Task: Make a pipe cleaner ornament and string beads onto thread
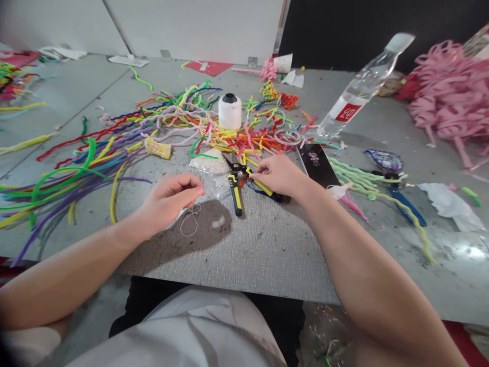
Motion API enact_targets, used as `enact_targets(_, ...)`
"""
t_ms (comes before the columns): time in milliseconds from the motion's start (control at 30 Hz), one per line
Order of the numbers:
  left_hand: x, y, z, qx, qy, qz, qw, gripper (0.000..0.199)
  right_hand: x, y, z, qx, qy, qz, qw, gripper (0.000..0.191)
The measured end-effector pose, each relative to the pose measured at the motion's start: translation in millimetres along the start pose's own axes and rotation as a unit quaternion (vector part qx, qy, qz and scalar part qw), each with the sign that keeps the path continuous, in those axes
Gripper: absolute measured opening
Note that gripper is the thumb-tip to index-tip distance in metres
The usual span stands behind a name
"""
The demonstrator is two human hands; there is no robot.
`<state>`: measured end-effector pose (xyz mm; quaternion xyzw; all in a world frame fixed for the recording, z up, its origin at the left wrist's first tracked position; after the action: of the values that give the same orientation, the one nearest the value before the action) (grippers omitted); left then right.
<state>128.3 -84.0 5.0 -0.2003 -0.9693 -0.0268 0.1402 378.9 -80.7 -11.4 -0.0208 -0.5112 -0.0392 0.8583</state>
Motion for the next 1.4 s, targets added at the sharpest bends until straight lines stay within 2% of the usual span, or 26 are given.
enact_targets(167,0.0,-0.1,-1.4,-0.010,0.005,-0.001,1.000,0.020,-1.6,-0.5,5.9,0.018,-0.027,0.000,0.999,0.022)
enact_targets(333,0.1,0.5,3.5,0.007,0.000,-0.001,1.000,0.020,-4.5,1.3,6.7,0.058,-0.105,-0.017,0.993,0.032)
enact_targets(533,0.6,1.4,0.5,-0.004,-0.002,-0.005,1.000,0.020,2.9,-0.6,-0.9,0.021,-0.080,-0.045,0.996,0.021)
enact_targets(800,0.0,-1.1,-0.6,-0.004,0.007,-0.003,1.000,0.021,0.2,-6.9,10.6,0.044,-0.082,-0.036,0.995,0.018)
enact_targets(967,0.4,-0.4,-4.1,-0.013,0.014,-0.003,1.000,0.020,-5.8,-5.7,14.2,0.058,-0.141,-0.030,0.988,0.019)
enact_targets(1200,-0.6,-0.1,-5.8,-0.021,0.022,0.000,1.000,0.020,-6.9,-14.8,35.8,0.044,-0.265,-0.030,0.963,0.026)
enact_targets(1400,-0.1,-1.0,-6.0,-0.034,0.027,0.000,0.999,0.020,-9.5,-20.4,42.4,0.027,-0.278,-0.018,0.960,0.030)
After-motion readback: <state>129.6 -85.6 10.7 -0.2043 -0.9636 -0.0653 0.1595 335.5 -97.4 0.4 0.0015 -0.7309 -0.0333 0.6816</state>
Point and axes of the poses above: each hand's wrist, its own y-axis towards the middle knuckle, its own x-axis out of the back of the hand, z = x × y, the point moved 8 cm from there along y, towards the middle knuckle, and after that the axes turned 10 degrees about -z, right-handed, at the moved point
